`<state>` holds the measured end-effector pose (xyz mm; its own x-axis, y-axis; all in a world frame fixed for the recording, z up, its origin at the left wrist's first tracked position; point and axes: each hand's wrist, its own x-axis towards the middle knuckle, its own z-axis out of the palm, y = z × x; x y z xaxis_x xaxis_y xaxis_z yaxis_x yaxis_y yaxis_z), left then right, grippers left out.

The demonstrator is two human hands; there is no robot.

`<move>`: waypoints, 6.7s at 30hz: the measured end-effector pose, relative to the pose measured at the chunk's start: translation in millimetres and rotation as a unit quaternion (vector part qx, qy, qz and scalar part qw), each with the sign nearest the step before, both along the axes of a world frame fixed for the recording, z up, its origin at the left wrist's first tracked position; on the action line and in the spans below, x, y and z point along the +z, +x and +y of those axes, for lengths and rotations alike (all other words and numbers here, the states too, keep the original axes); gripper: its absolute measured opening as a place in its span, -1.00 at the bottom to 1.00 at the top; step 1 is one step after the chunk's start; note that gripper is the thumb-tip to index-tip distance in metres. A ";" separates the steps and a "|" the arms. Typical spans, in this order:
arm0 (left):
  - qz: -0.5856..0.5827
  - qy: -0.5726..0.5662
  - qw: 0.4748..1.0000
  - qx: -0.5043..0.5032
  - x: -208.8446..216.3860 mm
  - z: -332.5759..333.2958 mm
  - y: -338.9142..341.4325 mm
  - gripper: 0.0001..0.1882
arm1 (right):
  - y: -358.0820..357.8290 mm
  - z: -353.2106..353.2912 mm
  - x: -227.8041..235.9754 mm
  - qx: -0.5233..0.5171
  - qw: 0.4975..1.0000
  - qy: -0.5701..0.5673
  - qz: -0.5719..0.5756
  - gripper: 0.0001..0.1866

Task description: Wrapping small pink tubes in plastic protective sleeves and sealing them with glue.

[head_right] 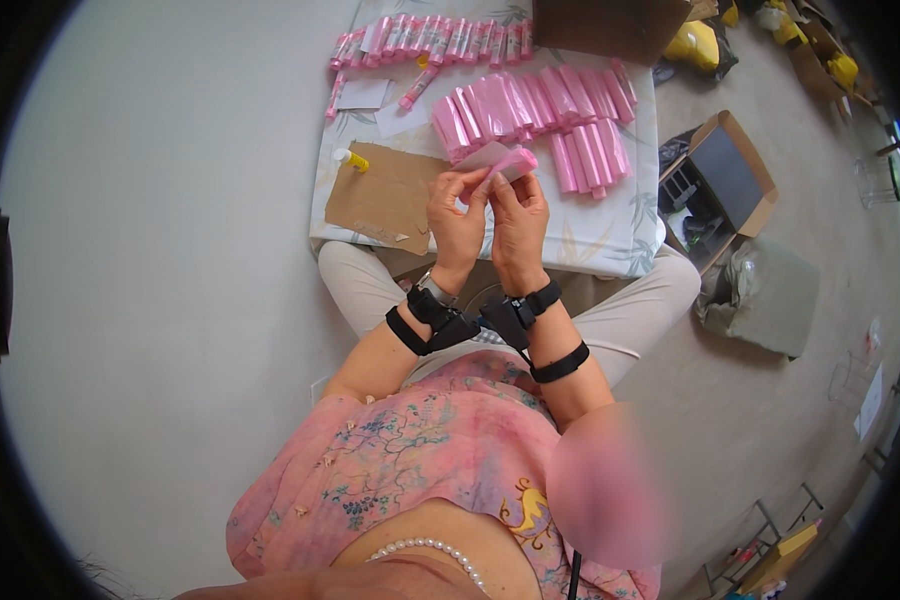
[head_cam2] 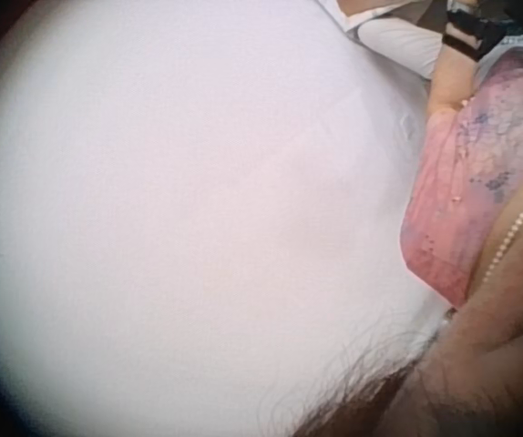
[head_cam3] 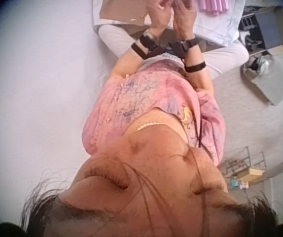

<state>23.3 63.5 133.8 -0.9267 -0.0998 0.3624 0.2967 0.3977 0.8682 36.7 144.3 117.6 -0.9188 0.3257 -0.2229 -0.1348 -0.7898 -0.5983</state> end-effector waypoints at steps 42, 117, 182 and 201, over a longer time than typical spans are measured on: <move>-0.327 0.437 0.832 -0.098 -11.6 -20.3 -8.9 -0.78 | -4.6 7.8 -0.8 -0.004 0.995 0.090 -0.040 -0.72; -0.273 0.577 0.757 -0.143 36.2 9.1 3.3 -0.80 | -7.0 6.7 63.9 0.026 0.986 0.161 0.020 -0.76; 0.101 0.198 0.973 -0.067 77.5 -8.0 16.2 -0.84 | -6.6 -23.9 136.4 -0.060 0.966 0.188 0.167 -0.81; 0.051 0.328 0.939 -0.091 76.9 -0.7 12.8 -0.92 | -9.8 -22.6 139.4 -0.044 0.982 0.148 0.110 -0.72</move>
